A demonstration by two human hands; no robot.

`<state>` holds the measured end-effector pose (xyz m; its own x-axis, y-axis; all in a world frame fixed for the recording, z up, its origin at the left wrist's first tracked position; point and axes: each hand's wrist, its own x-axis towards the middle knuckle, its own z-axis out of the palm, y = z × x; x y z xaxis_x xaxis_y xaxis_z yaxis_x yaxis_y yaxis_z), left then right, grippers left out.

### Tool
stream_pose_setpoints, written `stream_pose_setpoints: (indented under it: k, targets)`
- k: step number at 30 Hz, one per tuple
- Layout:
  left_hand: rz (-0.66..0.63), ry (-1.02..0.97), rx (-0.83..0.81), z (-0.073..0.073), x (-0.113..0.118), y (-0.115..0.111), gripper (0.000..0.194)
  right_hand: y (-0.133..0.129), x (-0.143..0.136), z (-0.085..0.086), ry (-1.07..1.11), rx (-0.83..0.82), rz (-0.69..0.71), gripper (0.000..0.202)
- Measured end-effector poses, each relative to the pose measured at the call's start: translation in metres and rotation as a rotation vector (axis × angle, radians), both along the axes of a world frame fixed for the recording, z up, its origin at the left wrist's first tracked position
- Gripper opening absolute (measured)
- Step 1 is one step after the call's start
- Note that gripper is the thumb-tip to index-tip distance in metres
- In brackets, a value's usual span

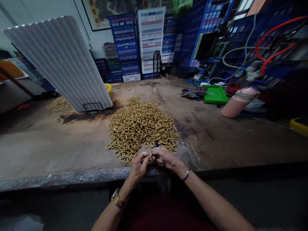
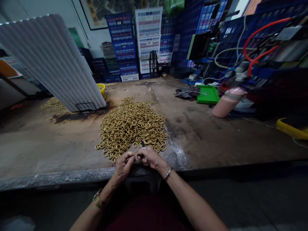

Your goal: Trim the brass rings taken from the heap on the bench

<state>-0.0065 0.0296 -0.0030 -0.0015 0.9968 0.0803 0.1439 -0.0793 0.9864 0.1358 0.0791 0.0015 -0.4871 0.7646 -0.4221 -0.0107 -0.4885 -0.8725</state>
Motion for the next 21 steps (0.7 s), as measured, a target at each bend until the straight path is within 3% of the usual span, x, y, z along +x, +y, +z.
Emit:
stream_pose_setpoints:
  k: [4,8,11,16,21]
  targets:
    - [0.044,-0.068,-0.105,-0.002,0.002,-0.001,0.017,-0.002,-0.007,0.002,-0.271,0.299,-0.141,0.008]
    - [0.036,-0.120,-0.254,0.001,0.001,-0.001,0.026,-0.002,-0.012,0.002,-0.327,0.508,-0.126,0.009]
    - [0.012,-0.184,-0.356,0.006,0.001,-0.002,0.030,-0.002,-0.013,-0.003,-0.303,0.455,-0.094,0.015]
    - [-0.046,-0.417,-0.376,0.008,0.000,-0.005,0.029,-0.003,-0.011,-0.008,-0.156,0.332,-0.071,0.023]
    - [-0.026,-0.451,-0.376,0.007,0.002,-0.006,0.029,-0.006,-0.010,0.003,-0.218,0.407,-0.065,0.025]
